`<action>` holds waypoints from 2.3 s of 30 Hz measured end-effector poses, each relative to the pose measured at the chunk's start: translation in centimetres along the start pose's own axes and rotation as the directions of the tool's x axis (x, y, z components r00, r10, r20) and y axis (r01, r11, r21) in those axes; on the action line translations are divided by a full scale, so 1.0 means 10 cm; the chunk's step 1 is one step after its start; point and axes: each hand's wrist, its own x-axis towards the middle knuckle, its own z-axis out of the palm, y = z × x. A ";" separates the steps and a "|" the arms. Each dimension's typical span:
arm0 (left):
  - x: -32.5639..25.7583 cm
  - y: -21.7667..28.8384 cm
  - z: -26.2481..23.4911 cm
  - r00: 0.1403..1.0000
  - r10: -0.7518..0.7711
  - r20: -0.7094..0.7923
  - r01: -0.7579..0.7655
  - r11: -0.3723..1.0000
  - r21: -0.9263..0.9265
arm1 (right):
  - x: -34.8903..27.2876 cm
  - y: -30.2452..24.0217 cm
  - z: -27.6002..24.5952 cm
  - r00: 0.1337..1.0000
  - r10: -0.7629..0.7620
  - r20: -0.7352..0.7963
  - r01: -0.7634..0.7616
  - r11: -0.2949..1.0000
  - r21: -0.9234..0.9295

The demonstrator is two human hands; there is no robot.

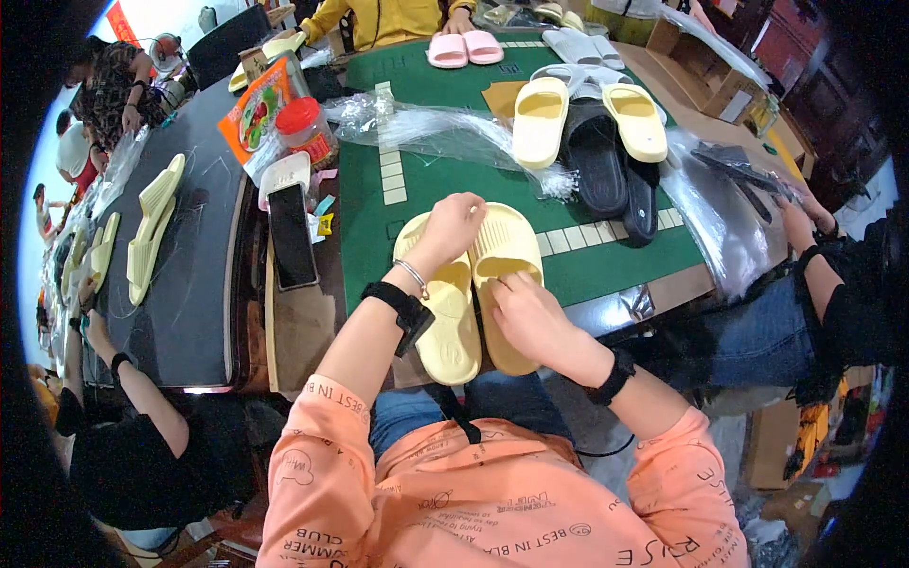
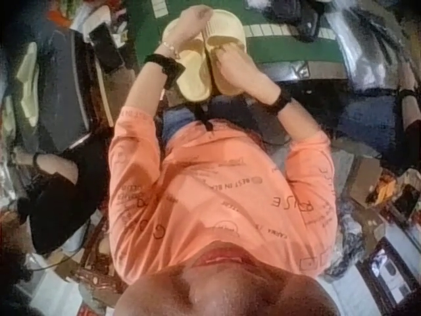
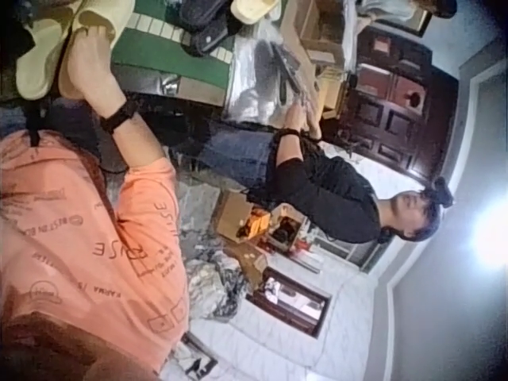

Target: The recorder is assembling and inspecting various pairs of sandals or slippers in a manufacturing or distribution setting.

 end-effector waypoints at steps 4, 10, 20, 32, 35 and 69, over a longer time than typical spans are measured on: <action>0.05 -0.07 0.05 0.962 -0.179 -0.204 0.168 0.983 -0.072 | 0.13 0.14 0.18 1.000 0.003 0.014 -0.002 0.996 -0.091; 0.21 -0.05 0.00 0.887 -0.419 0.193 0.442 0.892 -0.097 | 0.23 0.18 0.13 0.989 0.034 0.145 -0.005 0.980 -0.198; -0.04 -0.08 -0.10 0.883 -0.439 -0.166 0.107 0.532 -0.840 | 1.02 0.20 -0.24 0.953 -0.010 -0.303 -0.017 0.996 -0.087; -0.12 -0.29 -0.01 0.868 -0.492 -0.066 0.021 0.168 -0.986 | 1.32 0.35 0.42 0.931 0.330 -0.153 -0.084 0.603 0.793; -0.08 -0.31 0.03 0.854 -0.515 -0.073 0.053 0.225 -0.973 | 1.31 0.33 0.41 0.971 0.241 0.005 -0.121 0.470 0.874; -0.13 -0.18 0.08 0.795 -0.557 -0.240 0.008 0.405 -0.914 | 1.23 0.29 0.41 0.883 0.421 -0.208 -0.125 0.638 0.760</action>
